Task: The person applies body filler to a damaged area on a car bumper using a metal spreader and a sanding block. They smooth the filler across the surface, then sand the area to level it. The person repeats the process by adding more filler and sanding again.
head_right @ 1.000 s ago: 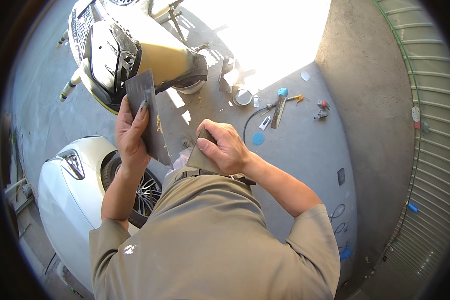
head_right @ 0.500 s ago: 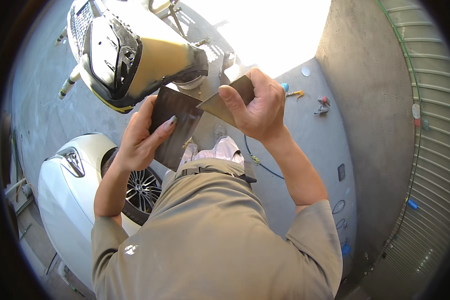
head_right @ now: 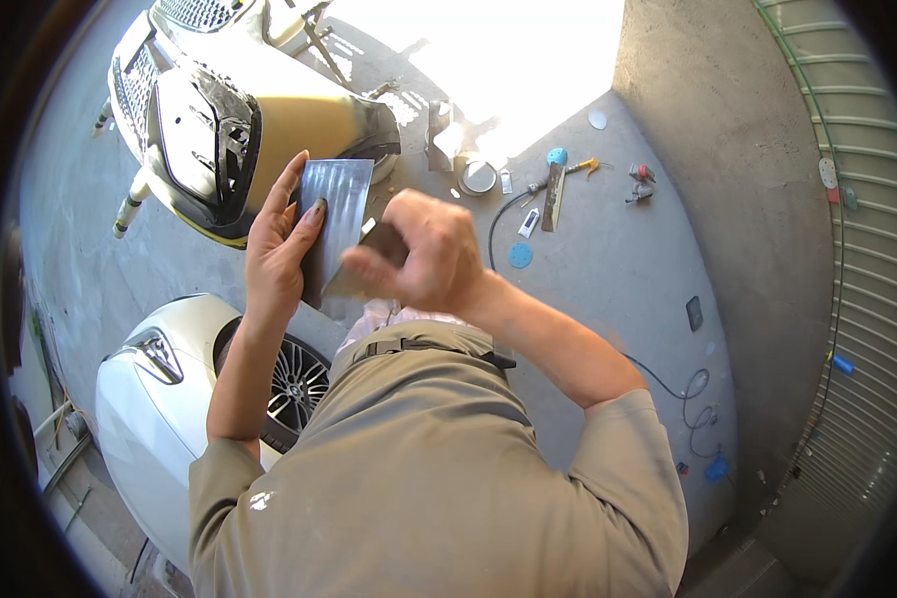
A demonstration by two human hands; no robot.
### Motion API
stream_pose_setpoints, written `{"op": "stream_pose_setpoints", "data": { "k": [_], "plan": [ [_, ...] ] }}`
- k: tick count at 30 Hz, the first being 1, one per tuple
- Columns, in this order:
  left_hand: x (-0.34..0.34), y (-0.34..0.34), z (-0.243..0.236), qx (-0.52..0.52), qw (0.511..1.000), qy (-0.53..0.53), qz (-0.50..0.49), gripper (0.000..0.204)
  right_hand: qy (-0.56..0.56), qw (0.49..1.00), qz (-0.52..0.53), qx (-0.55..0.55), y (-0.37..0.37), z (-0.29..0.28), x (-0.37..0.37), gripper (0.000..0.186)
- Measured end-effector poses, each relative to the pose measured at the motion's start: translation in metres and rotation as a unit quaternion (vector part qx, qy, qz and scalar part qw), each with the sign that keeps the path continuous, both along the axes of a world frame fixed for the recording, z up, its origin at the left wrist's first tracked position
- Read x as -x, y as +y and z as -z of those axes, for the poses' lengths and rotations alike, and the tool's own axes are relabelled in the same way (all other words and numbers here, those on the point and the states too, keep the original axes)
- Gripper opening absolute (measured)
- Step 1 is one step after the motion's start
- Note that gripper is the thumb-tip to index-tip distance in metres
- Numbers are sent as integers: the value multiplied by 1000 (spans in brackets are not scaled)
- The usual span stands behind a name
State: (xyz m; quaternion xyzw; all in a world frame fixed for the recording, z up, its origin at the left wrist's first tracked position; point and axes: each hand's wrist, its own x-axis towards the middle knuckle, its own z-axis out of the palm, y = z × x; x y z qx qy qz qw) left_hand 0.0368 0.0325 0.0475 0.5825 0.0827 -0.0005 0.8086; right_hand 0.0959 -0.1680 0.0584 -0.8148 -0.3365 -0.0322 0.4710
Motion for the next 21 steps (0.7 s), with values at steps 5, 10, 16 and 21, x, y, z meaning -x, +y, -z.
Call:
{"op": "stream_pose_setpoints", "data": {
  "k": [5,10,16,21],
  "plan": [
    [13,-7,14,66,997,17,28,64,99,985,141,-32,2,12,-14,64],
    [28,-34,24,299,949,87,44,63,293,883,105,-352,-7,44,-40,51],
    [16,-37,45,288,936,158,-124,49,274,946,-61,-162,17,46,50,30],
    [16,7,72,105,960,198,-171,41,205,944,-115,-234,-8,30,49,19]
  ]
}}
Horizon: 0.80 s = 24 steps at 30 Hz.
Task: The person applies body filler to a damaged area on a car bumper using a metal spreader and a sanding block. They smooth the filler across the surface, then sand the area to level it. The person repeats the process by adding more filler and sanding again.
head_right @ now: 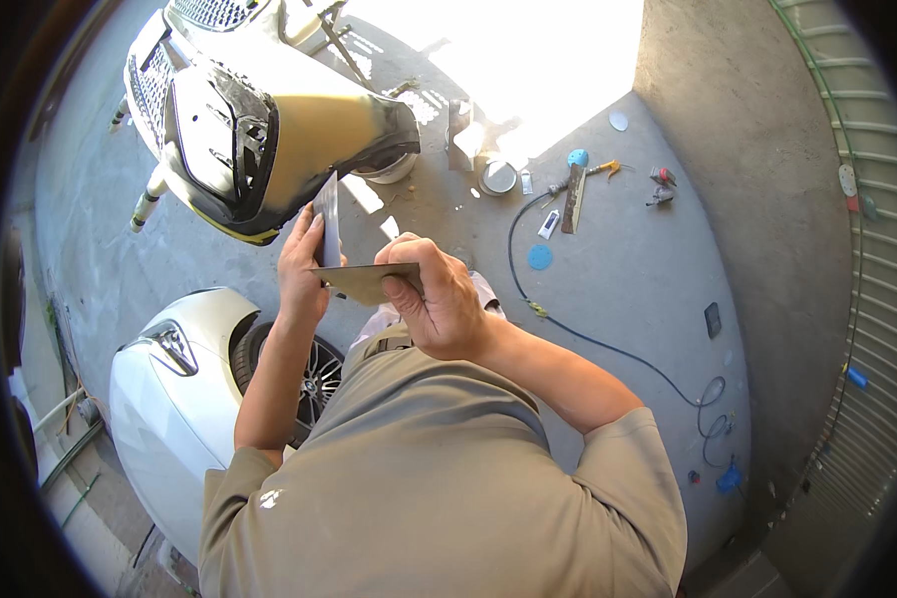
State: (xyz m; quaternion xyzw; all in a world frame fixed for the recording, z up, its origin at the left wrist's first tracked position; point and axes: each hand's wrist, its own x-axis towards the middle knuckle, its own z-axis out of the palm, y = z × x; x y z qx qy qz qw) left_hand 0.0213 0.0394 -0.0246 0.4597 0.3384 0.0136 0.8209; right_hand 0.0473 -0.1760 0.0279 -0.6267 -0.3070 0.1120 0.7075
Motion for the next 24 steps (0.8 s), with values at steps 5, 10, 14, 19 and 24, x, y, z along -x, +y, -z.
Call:
{"op": "stream_pose_setpoints", "data": {
  "k": [5,10,14,19,24],
  "plan": [
    [24,-12,-11,99,986,-84,100,45,-427,897,-105,50,3,14,10,44],
    [37,-4,-25,47,991,-48,119,43,-332,926,33,176,-32,57,-12,49],
    [43,7,-23,-81,986,-98,111,42,-290,914,-36,281,-56,66,-15,45],
    [44,8,-20,-203,957,-130,162,39,-335,869,-18,363,-30,41,-19,44],
    [54,19,-19,-204,960,-97,168,42,-427,875,-61,221,-10,11,-18,38]
  ]
}}
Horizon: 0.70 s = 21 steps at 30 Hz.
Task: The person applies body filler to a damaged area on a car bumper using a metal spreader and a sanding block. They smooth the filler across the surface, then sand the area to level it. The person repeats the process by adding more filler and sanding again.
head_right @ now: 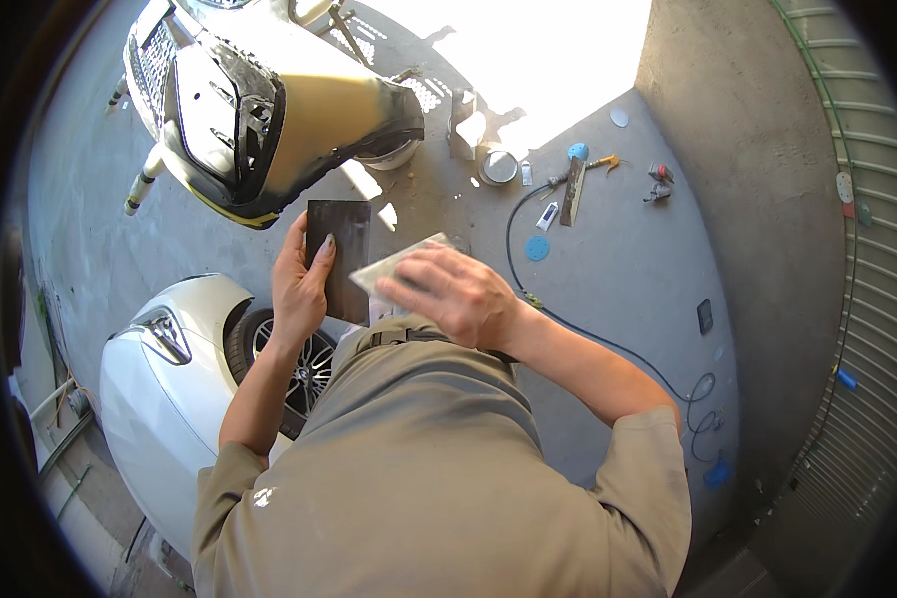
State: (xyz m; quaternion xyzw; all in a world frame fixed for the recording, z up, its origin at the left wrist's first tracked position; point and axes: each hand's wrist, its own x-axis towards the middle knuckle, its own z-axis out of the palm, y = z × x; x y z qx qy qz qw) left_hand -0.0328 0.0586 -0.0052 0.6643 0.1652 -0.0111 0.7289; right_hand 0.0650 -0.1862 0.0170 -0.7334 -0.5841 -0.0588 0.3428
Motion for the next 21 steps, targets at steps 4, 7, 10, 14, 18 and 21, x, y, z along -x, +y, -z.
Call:
{"op": "stream_pose_setpoints", "data": {
  "k": [4,7,10,14,18,21],
  "plan": [
    [3,5,-8,119,993,-11,13,45,272,907,300,113,6,8,-14,30],
    [1,-5,-23,151,988,4,0,44,634,680,290,-228,23,24,-14,30],
    [-7,-20,-30,153,986,-21,64,41,697,590,213,-346,59,49,12,42],
    [-9,6,-30,128,989,-44,-54,41,347,902,258,8,48,47,31,57],
    [0,29,-21,63,994,-84,44,37,224,922,316,13,21,22,-4,64],
    [-7,31,-18,-61,990,-116,54,36,65,960,271,20,42,5,-5,65]
  ]
}}
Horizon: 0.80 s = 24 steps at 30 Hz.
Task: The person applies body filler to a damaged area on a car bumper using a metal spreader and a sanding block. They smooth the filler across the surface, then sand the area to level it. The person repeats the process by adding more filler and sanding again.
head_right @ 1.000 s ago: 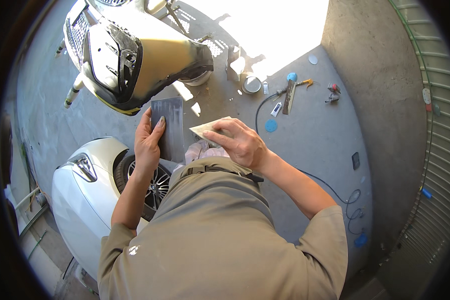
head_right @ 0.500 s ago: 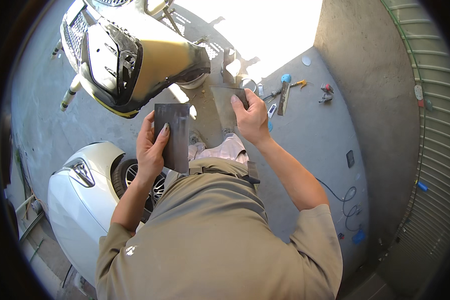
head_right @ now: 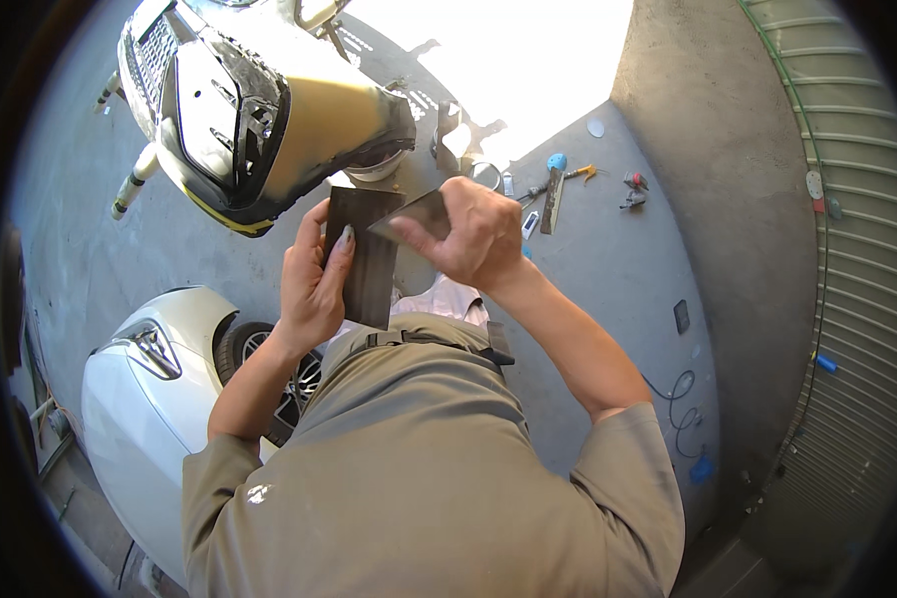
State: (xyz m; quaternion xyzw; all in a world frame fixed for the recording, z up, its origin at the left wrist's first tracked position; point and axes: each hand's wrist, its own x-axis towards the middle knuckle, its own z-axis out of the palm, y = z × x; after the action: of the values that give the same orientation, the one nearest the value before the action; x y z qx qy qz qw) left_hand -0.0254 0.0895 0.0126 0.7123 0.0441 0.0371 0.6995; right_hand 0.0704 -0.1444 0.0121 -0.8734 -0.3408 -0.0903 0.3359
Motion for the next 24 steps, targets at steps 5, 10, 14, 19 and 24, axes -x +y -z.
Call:
{"op": "stream_pose_setpoints", "data": {
  "k": [5,10,14,19,24],
  "plan": [
    [-12,20,-6,60,992,27,-110,36,-134,968,-212,-31,43,-22,40,66],
    [15,29,-20,222,972,44,55,41,7,989,134,54,28,-18,-48,72],
    [27,38,-28,311,933,86,159,40,360,920,14,-155,22,-25,-68,61],
    [28,56,-30,330,907,103,241,44,534,819,-209,-26,48,-41,-39,51],
    [33,67,-18,333,938,34,90,63,558,759,-247,-225,40,-62,-34,65]
  ]
}}
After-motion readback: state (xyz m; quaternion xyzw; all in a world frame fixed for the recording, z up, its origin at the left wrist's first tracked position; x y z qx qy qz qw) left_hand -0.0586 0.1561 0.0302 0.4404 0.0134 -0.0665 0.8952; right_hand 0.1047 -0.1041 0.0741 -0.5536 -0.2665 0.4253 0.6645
